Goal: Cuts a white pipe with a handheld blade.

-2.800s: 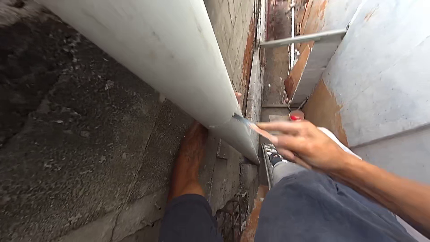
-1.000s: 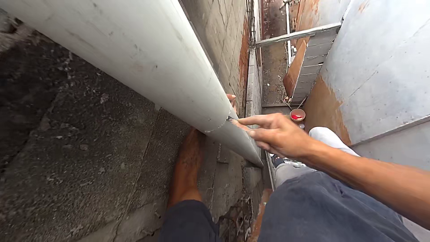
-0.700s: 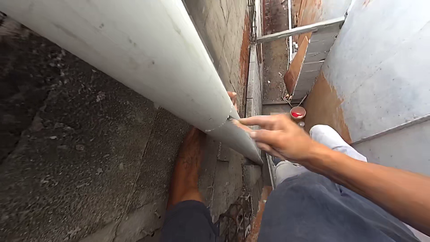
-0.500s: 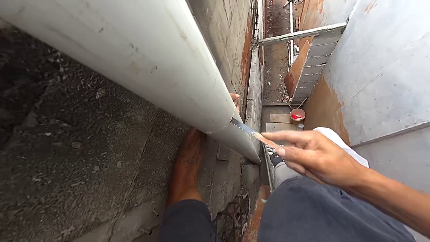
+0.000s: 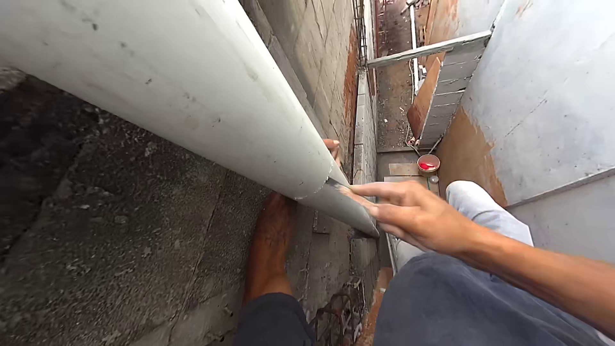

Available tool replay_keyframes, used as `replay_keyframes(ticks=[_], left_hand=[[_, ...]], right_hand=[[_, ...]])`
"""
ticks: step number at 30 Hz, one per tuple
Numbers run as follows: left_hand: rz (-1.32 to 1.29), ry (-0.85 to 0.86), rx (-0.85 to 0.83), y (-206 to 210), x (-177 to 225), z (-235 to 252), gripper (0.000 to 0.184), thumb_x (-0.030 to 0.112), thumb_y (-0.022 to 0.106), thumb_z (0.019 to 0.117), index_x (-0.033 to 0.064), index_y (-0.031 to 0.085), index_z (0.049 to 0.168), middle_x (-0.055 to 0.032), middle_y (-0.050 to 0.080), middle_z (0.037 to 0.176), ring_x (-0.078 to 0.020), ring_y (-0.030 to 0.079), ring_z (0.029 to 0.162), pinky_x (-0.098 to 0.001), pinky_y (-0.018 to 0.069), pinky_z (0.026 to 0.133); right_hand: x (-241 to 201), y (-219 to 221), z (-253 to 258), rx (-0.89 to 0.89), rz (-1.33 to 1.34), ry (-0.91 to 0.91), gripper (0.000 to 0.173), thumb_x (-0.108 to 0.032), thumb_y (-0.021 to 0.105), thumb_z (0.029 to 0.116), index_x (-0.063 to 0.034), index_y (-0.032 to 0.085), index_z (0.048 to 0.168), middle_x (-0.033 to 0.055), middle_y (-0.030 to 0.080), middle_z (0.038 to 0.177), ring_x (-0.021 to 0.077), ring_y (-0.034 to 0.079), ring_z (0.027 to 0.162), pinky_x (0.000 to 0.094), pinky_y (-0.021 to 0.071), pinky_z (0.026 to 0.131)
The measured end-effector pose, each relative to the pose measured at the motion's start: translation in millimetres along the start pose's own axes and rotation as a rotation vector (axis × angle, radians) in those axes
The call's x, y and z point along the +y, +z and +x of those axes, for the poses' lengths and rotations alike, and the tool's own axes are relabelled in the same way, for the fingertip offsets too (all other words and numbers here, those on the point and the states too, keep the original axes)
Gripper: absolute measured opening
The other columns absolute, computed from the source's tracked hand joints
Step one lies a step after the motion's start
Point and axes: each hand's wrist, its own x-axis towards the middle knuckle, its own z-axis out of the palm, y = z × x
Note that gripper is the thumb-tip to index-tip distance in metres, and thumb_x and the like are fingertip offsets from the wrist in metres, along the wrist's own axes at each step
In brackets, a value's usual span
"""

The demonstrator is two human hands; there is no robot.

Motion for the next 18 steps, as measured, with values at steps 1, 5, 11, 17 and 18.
replay_keyframes(ticks=[1,5,11,17,18], left_hand=[[-0.012,-0.037,-0.016,-1.6,-1.3,0.2,0.041,0.017,0.032,0.1049,0.0168,0.050,0.068,0.0043,0.053,0.052,-0.0085,0.056,0.046,-0.0265,0.0526,0.049],[0.013,-0.041,0.077,8.6,-1.0,-5.6,0.040,0.017,0.030,0.1081,0.0147,0.049,0.073,0.0037,0.052,0.053,-0.0085,0.055,0.046,-0.0247,0.0523,0.049],[0.045,-0.124,-0.023,-4.1,7.0,4.1,0.044,0.019,0.026,0.1046,0.0173,0.050,0.067,0.0032,0.055,0.053,-0.0092,0.058,0.048,-0.0268,0.0540,0.052],[-0.022,-0.029,-0.118,-17.2,-7.5,0.4,0.043,0.025,0.033,0.1034,0.0154,0.054,0.067,0.0002,0.057,0.055,-0.0129,0.060,0.050,-0.0314,0.0557,0.054],[0.031,-0.093,-0.193,-23.1,-0.9,3.2,0.046,0.029,0.031,0.1033,0.0167,0.056,0.067,-0.0004,0.061,0.058,-0.0141,0.064,0.055,-0.0339,0.0576,0.060]], right_hand=[[1.3,-3.3,-10.9,0.008,0.010,0.002,0.045,-0.012,0.051,0.0999,-0.0125,0.061,0.143,-0.0074,0.047,0.056,0.0006,0.037,0.041,0.0169,0.0315,0.037],[-2.7,8.9,10.1,0.044,0.017,0.012,0.040,-0.009,0.052,0.1010,-0.0089,0.063,0.140,-0.0032,0.048,0.055,0.0029,0.037,0.040,0.0188,0.0329,0.038],[1.7,-0.5,-25.0,0.035,0.027,0.010,0.043,-0.011,0.051,0.1002,-0.0111,0.061,0.143,-0.0083,0.049,0.056,-0.0008,0.037,0.041,0.0158,0.0315,0.037],[-4.3,17.8,-2.2,0.007,0.038,0.024,0.041,-0.008,0.049,0.1033,-0.0108,0.060,0.143,-0.0009,0.047,0.059,0.0045,0.038,0.042,0.0201,0.0321,0.040],[-3.1,13.7,-13.0,0.008,0.042,0.036,0.042,-0.009,0.049,0.1033,-0.0127,0.060,0.144,-0.0028,0.047,0.059,0.0035,0.037,0.042,0.0194,0.0315,0.039]])
